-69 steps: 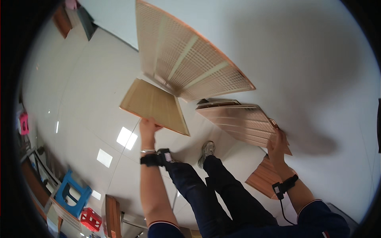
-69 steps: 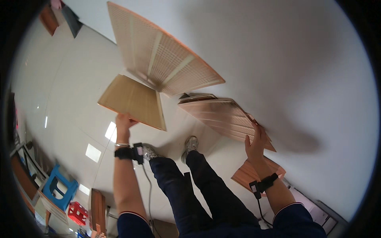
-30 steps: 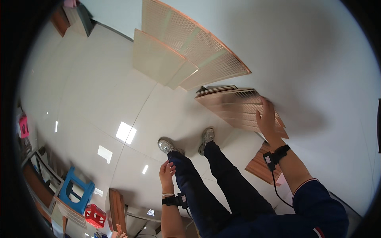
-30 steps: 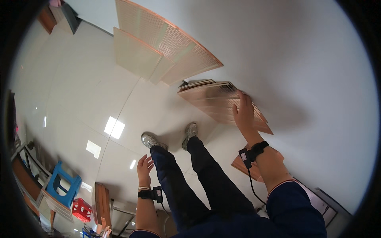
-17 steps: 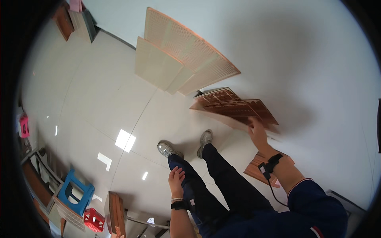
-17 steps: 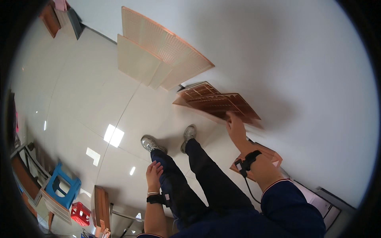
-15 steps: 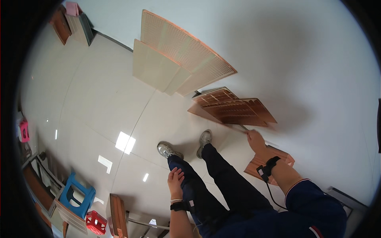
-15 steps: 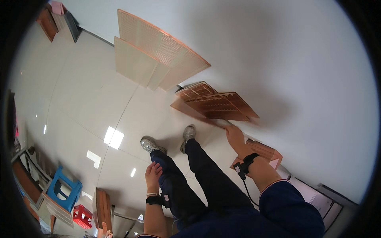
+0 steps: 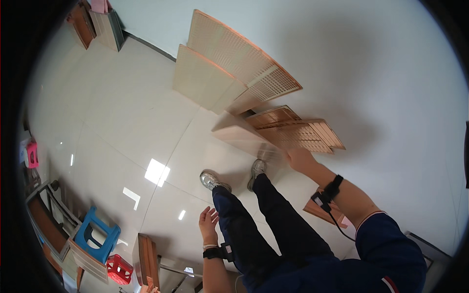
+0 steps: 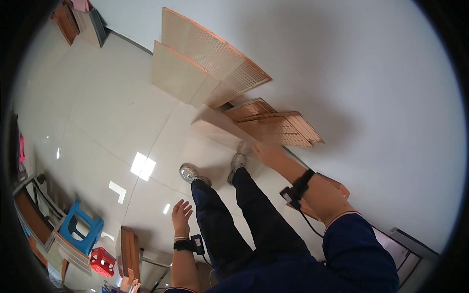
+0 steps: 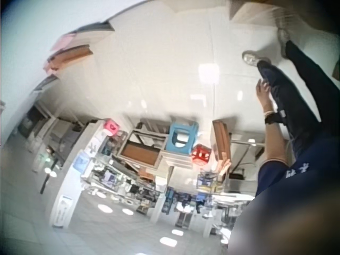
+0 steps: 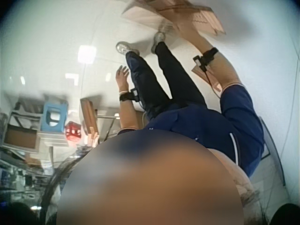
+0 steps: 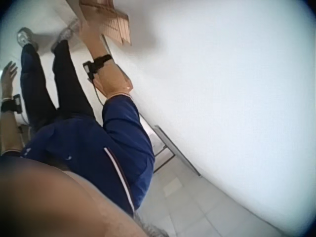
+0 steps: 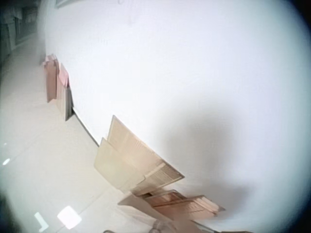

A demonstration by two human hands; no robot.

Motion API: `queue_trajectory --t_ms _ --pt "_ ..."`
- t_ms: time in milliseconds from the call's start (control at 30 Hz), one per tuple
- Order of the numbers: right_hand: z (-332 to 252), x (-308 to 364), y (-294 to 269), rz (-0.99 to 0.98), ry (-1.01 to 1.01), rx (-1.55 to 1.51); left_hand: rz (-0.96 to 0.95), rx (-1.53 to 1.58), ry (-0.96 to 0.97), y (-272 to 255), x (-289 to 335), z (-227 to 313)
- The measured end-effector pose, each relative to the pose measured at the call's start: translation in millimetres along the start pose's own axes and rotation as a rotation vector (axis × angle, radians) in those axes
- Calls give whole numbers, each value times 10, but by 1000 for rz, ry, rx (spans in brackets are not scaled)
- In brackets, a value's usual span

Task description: Organize and stack metal sheets on the floor while documenting progress in a logbook.

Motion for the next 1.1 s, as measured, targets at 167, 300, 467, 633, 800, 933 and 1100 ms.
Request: queue_trajectory --t_ms 167,300,467,633,800,933,1100 --pt "-675 -1026 -542 78 -113 19 6 55 -13 -85 46 2" --pt "-993 -1895 -1063 217 -216 189 10 95 -14 -158 40 -11" --pt "-1203 -2138 -1775 504 -194 -156 49 100 -36 -436 5 -131" --pt "-1063 -1558 -2001 783 -446 -85 63 81 -75 -466 -30 -172" --pt "23 -624 -834 458 -190 -121 17 36 -68 -297 -67 -70" --pt "1503 301 -31 408 278 -107 -2 -18 -65 -59 -127 0" --pt "1891 926 -74 610 459 -42 -27 -85 -75 396 -173 -44"
Point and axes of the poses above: each hand's wrist, its own x-axis away from the middle knuckle, its own y-axis out of the palm, z = x × y, the point moved 9 cm from there along -x, towards the middle knuckle, and after that the axes turned 7 degrees about -y, right-handed, at the moved point
